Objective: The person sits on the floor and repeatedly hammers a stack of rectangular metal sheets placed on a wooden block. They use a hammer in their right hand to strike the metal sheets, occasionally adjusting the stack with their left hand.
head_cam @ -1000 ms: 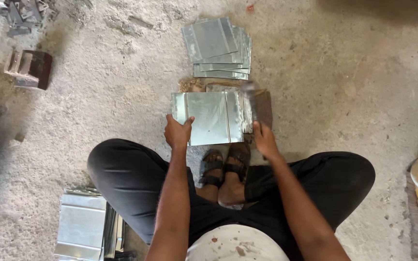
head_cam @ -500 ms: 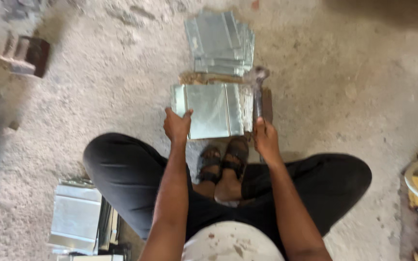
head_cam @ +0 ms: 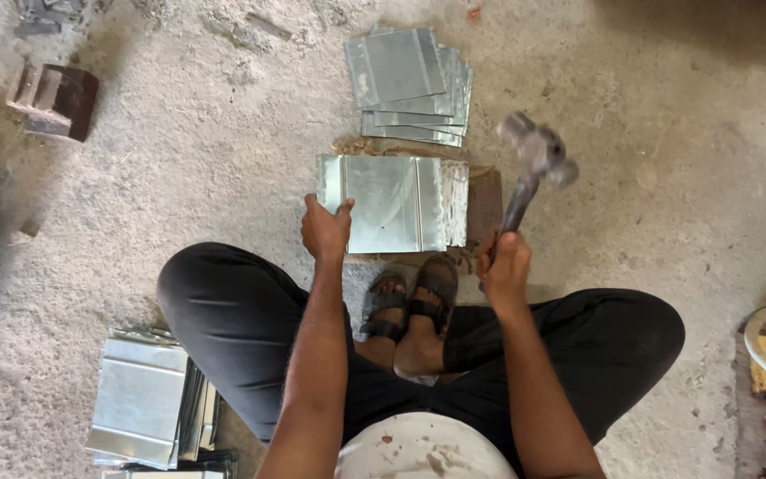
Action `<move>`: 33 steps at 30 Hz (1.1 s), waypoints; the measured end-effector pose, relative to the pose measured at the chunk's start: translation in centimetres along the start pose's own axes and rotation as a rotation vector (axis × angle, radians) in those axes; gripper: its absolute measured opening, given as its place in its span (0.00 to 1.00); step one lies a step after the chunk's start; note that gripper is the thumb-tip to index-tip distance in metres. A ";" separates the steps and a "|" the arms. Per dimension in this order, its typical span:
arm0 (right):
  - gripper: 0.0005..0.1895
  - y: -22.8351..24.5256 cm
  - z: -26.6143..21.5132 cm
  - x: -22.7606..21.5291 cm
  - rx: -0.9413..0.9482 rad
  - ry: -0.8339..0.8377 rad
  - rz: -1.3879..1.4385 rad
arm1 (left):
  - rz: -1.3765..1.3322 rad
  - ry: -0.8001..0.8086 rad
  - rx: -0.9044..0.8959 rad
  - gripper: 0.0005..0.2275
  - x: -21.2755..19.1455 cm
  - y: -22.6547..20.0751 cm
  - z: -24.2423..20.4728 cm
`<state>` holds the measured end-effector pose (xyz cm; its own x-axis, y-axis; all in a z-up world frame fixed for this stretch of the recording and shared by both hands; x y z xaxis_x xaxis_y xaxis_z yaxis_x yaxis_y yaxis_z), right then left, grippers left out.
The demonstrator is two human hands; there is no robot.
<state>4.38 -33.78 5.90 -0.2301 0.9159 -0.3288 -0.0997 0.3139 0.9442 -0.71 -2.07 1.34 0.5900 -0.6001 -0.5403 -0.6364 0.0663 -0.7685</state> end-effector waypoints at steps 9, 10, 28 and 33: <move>0.28 -1.9 0.5 -0.2 0.121 0.028 -0.307 | -0.012 -0.037 -0.028 0.30 0.0 -0.3 -0.2; 0.28 -0.9 0.3 -0.7 0.224 0.019 -0.177 | -0.010 -0.043 -0.021 0.31 0.0 -0.4 -0.1; 0.28 -5.6 -0.7 1.4 0.010 -0.017 -0.272 | -0.002 -0.076 0.007 0.30 0.0 -0.3 0.0; 0.29 -6.7 1.4 -0.2 -0.037 0.150 -0.517 | -0.019 -0.062 -0.014 0.29 0.0 -0.4 0.0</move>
<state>6.47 -35.65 -0.32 -0.2778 0.5977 -0.7520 -0.2704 0.7025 0.6583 -0.51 -2.12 1.66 0.6317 -0.5505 -0.5458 -0.6309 0.0441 -0.7746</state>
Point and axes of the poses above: each hand's wrist, its own z-axis towards the middle knuckle, its own x-axis out of the palm, y = z × x, the point moved 2 cm from there along z, towards the middle knuckle, and after that the axes turned 15 degrees about -z, right-handed, at the moved point
